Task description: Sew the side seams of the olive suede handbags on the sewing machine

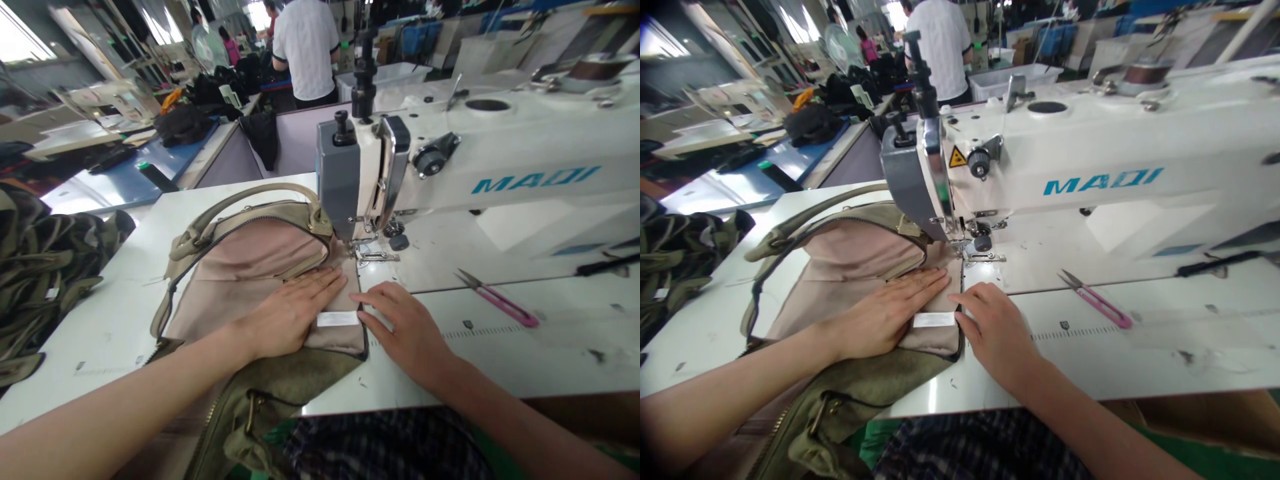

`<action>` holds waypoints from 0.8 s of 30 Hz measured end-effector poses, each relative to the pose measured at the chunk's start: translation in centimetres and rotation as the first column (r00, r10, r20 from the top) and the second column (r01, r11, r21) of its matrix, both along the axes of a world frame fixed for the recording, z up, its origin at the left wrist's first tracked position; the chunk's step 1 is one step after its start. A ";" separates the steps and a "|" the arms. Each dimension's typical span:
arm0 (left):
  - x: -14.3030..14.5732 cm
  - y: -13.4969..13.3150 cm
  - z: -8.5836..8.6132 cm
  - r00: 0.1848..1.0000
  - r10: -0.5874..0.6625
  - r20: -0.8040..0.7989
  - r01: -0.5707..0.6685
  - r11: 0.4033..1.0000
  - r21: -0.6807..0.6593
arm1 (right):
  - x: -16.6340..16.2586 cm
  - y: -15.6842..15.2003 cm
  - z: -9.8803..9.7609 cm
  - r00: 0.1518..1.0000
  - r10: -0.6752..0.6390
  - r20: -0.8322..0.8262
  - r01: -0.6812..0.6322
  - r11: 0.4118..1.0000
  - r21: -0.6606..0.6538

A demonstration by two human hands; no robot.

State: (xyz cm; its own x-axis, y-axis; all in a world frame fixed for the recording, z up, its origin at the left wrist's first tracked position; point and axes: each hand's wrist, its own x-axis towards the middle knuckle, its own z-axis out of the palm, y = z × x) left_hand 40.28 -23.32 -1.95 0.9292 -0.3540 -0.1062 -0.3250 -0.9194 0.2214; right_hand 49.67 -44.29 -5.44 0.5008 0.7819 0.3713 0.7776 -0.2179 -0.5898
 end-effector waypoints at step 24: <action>-0.5 0.5 -0.5 0.997 0.010 0.074 -0.008 1.000 -0.029 | 0.3 0.1 0.2 0.880 0.185 0.437 -0.203 0.979 -0.006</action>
State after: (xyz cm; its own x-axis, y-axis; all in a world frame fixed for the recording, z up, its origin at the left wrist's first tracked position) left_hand 39.82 -22.78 -2.45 0.9372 -0.3478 -0.0272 -0.3334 -0.9160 0.2232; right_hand 49.93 -44.19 -5.22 0.1231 0.8275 0.5479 0.9817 -0.0207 -0.1894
